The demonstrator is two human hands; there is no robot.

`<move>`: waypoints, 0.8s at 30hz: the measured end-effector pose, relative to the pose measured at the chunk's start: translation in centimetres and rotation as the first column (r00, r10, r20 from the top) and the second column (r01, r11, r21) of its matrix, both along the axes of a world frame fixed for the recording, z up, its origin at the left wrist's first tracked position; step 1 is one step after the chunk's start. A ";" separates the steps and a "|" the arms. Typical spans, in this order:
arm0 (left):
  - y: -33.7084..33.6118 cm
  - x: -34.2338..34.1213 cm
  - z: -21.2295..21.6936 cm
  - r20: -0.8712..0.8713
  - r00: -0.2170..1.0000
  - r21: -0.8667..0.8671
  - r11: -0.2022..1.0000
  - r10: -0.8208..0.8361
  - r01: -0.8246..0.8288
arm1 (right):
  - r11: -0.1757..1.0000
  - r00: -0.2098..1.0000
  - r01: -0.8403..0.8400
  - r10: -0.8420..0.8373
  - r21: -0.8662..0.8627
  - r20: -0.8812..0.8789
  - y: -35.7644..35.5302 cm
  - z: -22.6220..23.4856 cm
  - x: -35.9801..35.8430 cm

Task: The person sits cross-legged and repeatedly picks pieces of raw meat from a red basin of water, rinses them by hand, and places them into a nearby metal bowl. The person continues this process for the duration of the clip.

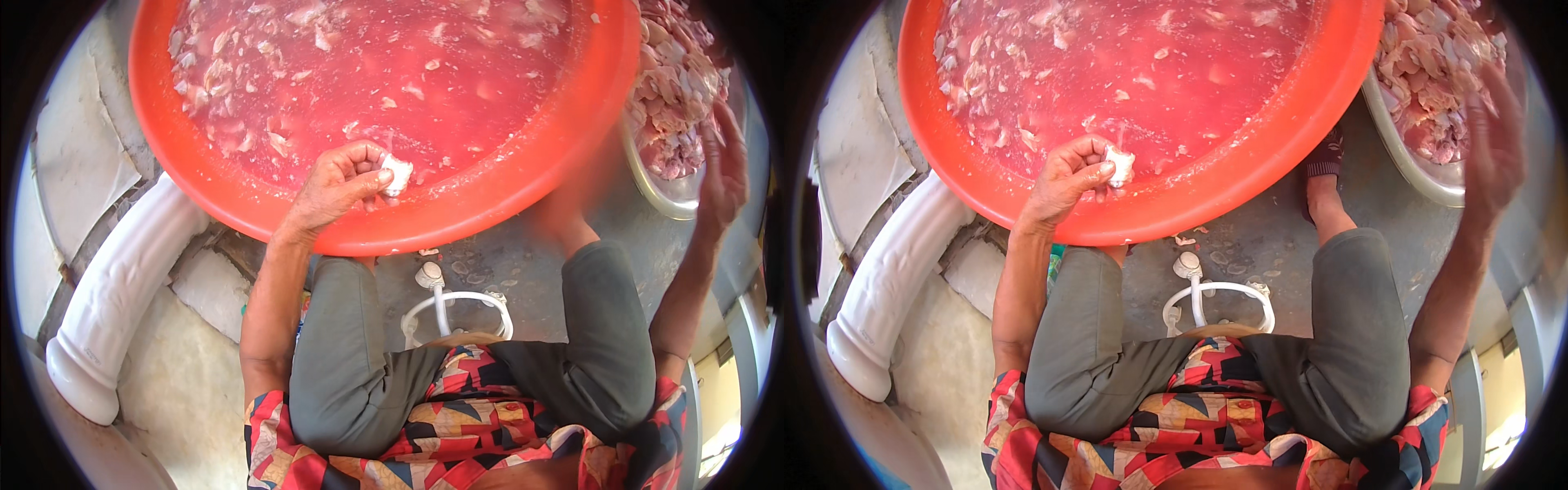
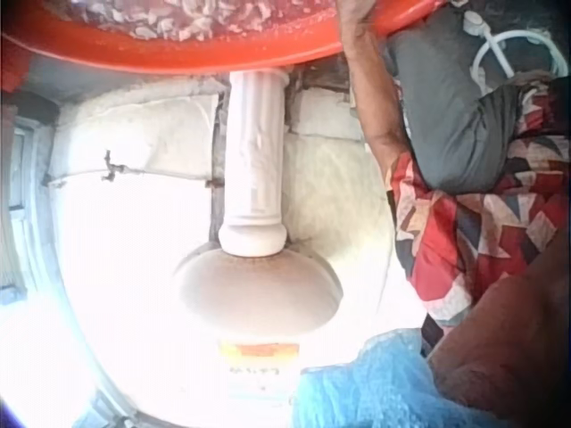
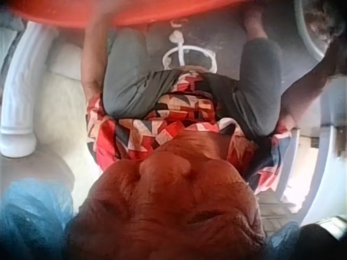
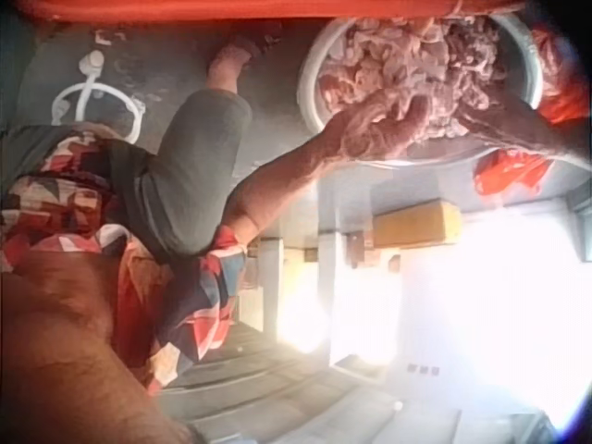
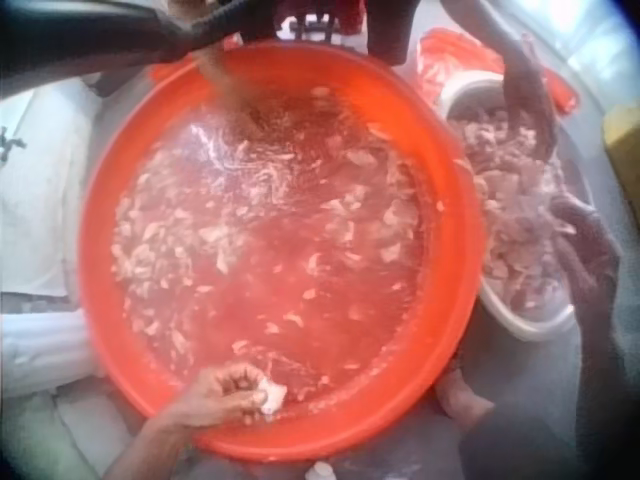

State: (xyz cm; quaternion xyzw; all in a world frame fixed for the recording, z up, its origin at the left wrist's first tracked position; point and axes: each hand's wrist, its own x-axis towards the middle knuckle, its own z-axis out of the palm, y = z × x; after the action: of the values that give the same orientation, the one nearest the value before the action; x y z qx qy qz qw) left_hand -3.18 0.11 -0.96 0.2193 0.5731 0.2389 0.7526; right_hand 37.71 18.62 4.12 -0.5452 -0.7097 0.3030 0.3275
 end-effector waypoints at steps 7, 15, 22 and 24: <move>0.7 2.8 1.7 0.274 0.938 -0.033 0.977 0.210 -0.209 | 0.746 0.788 -0.611 0.543 -0.265 -0.289 -7.4 -1.0 -14.5; 0.1 4.1 1.2 0.212 0.960 0.099 0.973 0.184 -0.208 | 0.628 0.698 -0.711 0.581 -0.316 -0.418 -9.1 -2.9 -19.1; -0.9 -3.1 0.0 -0.772 0.628 0.396 0.848 0.099 0.353 | 0.822 0.843 -0.531 0.490 -0.203 -0.220 -5.8 -0.6 -15.1; -1.9 -7.3 -0.6 -0.939 0.266 0.325 0.825 0.220 0.463 | 0.932 0.943 -0.287 0.235 -0.221 -0.234 -4.1 0.1 -11.8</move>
State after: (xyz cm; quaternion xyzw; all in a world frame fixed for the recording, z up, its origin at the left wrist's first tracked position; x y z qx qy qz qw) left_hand -10.47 -1.77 -1.61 0.5672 0.7917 0.1474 0.1723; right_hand 25.95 14.52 4.27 -0.4488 -0.6945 0.4859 0.2831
